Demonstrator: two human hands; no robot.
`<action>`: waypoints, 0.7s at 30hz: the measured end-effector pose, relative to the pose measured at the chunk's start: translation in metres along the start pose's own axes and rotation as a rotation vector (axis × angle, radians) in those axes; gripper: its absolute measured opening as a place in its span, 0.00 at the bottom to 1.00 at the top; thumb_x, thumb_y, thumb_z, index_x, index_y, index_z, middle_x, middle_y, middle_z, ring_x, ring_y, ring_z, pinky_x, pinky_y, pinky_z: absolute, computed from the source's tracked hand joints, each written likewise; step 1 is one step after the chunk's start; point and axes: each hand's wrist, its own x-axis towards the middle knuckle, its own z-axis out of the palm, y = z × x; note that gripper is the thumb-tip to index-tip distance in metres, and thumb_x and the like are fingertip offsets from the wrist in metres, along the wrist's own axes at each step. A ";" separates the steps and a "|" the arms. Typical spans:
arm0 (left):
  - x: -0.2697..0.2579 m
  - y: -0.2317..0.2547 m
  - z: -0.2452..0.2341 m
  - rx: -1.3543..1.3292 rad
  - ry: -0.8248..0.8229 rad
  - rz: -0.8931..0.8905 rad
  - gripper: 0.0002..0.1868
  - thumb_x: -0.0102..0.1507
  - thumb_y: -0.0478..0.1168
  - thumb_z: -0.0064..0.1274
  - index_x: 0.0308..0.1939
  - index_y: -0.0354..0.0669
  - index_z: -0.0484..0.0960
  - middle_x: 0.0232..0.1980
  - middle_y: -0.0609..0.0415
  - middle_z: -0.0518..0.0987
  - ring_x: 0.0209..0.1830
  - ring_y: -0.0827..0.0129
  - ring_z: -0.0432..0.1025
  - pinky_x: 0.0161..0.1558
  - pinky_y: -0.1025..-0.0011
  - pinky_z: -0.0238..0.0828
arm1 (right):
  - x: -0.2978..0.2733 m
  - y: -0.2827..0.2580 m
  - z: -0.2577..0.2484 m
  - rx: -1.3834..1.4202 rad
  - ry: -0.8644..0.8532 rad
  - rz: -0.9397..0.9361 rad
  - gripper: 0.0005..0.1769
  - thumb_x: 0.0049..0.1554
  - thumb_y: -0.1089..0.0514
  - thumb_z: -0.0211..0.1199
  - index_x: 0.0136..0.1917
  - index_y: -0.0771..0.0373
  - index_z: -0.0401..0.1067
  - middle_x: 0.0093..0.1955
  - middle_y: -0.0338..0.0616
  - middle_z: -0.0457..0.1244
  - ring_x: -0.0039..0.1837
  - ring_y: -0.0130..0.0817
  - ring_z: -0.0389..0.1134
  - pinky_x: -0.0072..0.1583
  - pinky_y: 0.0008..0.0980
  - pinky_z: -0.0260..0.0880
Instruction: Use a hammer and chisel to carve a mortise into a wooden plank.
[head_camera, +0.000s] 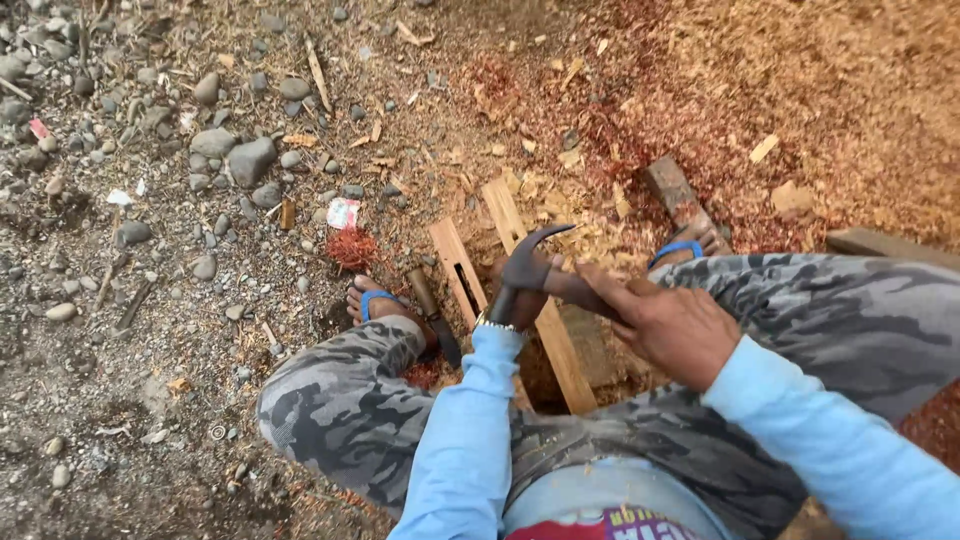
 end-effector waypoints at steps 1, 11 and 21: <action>0.004 0.008 -0.002 -0.001 0.001 0.003 0.12 0.67 0.43 0.62 0.47 0.39 0.82 0.31 0.57 0.78 0.29 0.76 0.70 0.31 0.73 0.70 | -0.001 -0.007 -0.011 -0.002 0.002 -0.001 0.48 0.50 0.58 0.74 0.80 0.47 0.60 0.53 0.51 0.70 0.38 0.54 0.73 0.37 0.48 0.72; -0.006 0.069 -0.019 0.284 0.045 0.202 0.12 0.66 0.43 0.61 0.32 0.41 0.80 0.31 0.58 0.80 0.29 0.68 0.75 0.35 0.67 0.73 | 0.003 0.012 0.031 0.240 0.278 -0.076 0.44 0.52 0.58 0.69 0.79 0.51 0.58 0.53 0.53 0.69 0.46 0.53 0.74 0.45 0.45 0.74; 0.087 0.062 0.031 0.033 0.347 -0.210 0.22 0.61 0.56 0.65 0.30 0.42 0.79 0.25 0.60 0.79 0.24 0.75 0.72 0.27 0.71 0.69 | -0.007 0.034 0.045 0.332 0.554 0.054 0.15 0.54 0.59 0.69 0.52 0.61 0.69 0.35 0.53 0.65 0.36 0.51 0.69 0.37 0.45 0.67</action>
